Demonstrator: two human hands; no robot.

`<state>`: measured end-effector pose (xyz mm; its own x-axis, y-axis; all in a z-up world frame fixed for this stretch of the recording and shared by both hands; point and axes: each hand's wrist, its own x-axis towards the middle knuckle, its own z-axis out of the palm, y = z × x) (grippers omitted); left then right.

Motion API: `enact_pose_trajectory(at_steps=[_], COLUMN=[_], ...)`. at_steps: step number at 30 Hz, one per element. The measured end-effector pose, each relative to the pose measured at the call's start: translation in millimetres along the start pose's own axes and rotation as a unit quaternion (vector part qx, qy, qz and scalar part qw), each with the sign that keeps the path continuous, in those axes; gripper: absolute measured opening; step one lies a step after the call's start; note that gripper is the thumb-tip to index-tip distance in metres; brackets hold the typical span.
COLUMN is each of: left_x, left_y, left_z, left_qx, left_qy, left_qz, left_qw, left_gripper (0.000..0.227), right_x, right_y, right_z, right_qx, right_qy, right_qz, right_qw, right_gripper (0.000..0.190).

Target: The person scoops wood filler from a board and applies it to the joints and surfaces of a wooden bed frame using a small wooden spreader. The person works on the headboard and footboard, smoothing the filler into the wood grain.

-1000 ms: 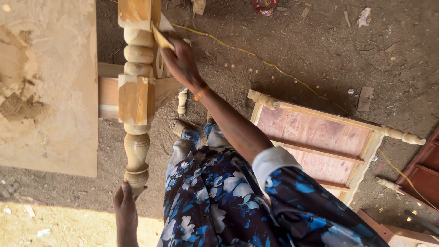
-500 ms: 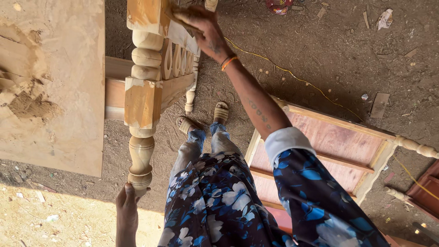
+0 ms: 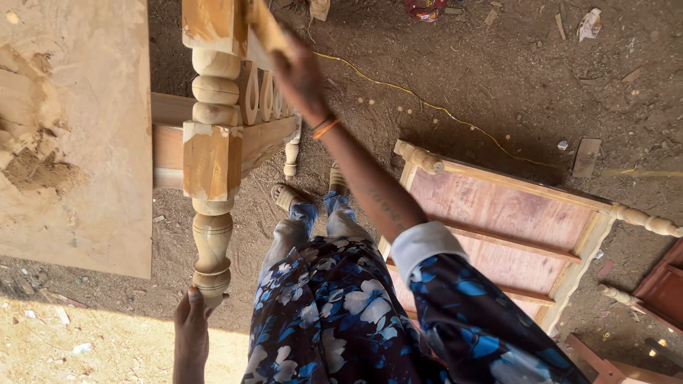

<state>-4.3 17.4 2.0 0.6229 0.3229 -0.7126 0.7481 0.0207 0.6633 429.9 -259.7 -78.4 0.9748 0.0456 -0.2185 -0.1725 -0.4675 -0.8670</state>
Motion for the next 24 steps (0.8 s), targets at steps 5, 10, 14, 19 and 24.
enact_pose_trajectory(at_steps=[5, 10, 14, 19, 24], left_x=[0, -1, -1, 3, 5], left_y=[1, 1, 3, 4, 4], left_z=[-1, 0, 1, -6, -8], left_qx=[0.009, -0.002, 0.002, 0.039, 0.050], left_qy=[0.001, -0.012, -0.005, -0.029, -0.041], left_qz=[-0.002, 0.022, 0.017, 0.010, 0.006], left_qw=[1.000, 1.000, 1.000, 0.999, 0.998], left_gripper=[0.065, 0.065, 0.064, 0.066, 0.065], right_x=[-68, -2, 35, -15, -18], right_y=[-29, 10, 26, 44, 52], right_z=[25, -19, -15, 4, -14], right_qx=[0.030, 0.100, 0.124, 0.158, 0.246], right_qy=[0.039, 0.120, 0.012, -0.078, -0.025], right_qz=[-0.199, -0.271, -0.244, -0.226, -0.252], right_qw=[0.979, 0.950, 0.962, 0.958, 0.936], right_gripper=[0.047, 0.039, 0.043, 0.040, 0.039])
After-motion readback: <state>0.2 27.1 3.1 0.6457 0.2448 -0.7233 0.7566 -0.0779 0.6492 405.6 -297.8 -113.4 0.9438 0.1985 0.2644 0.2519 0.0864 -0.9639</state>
